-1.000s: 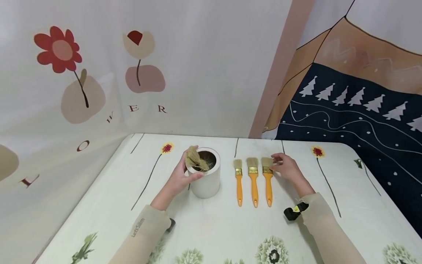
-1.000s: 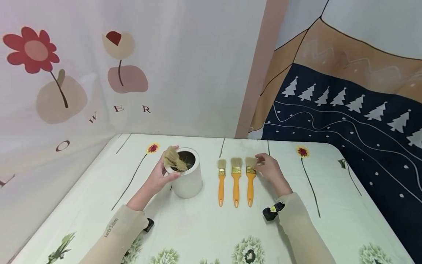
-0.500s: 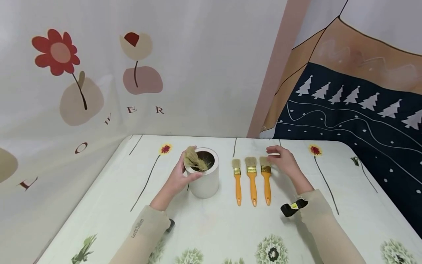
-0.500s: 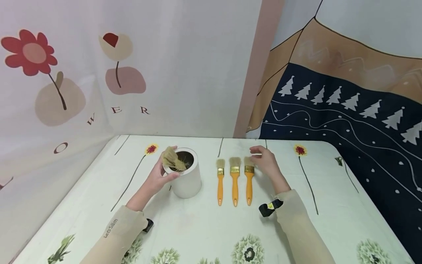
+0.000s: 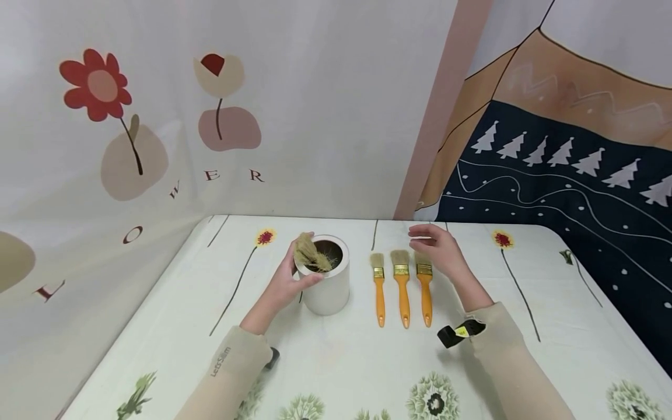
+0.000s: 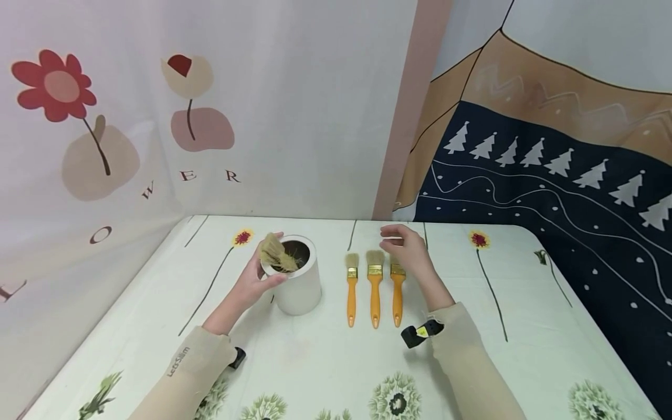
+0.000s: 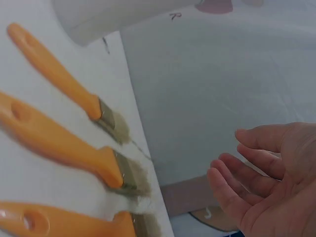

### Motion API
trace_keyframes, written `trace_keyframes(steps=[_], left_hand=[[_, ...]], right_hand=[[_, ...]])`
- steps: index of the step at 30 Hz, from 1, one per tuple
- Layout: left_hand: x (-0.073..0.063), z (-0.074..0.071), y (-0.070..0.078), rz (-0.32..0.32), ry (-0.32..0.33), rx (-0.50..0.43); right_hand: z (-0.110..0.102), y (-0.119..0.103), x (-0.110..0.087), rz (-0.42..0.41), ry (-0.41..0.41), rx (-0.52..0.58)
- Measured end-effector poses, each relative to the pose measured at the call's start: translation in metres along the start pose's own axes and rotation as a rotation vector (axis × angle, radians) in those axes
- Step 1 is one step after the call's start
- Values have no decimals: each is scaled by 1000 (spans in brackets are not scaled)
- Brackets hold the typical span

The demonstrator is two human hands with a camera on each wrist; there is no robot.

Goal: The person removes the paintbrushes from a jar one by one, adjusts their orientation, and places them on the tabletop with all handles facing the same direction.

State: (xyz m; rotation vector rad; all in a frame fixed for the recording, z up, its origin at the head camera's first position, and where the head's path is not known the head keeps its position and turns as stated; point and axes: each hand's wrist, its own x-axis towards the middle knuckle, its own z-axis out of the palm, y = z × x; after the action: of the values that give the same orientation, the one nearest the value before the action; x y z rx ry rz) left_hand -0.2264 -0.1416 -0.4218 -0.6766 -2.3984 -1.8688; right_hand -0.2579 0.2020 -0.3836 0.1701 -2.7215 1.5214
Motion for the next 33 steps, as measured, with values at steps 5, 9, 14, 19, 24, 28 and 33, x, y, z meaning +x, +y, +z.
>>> trace_keyframes(steps=[5,9,14,19,24,28,33], left_hand=[[0,0,0,4,2,2],[0,1,1,3,3,1],[0,1,2,6,-1,-3],[0,1,3,11,0,-11],[5,1,2,18,0,-12],[6,1,2,19,1,-18],[1,0,0,25,-14,-10]], right_hand=[[7,-14,-5,-36,-23,49],[13,-24,-9,-65,-48,80],[24,-37,-15,-93,-71,109],[34,-54,-22,-152,-105,158],[44,-73,-28,-251,-158,232],[59,-83,-31,-357,-193,267],[81,-96,-36,-436,-294,103]])
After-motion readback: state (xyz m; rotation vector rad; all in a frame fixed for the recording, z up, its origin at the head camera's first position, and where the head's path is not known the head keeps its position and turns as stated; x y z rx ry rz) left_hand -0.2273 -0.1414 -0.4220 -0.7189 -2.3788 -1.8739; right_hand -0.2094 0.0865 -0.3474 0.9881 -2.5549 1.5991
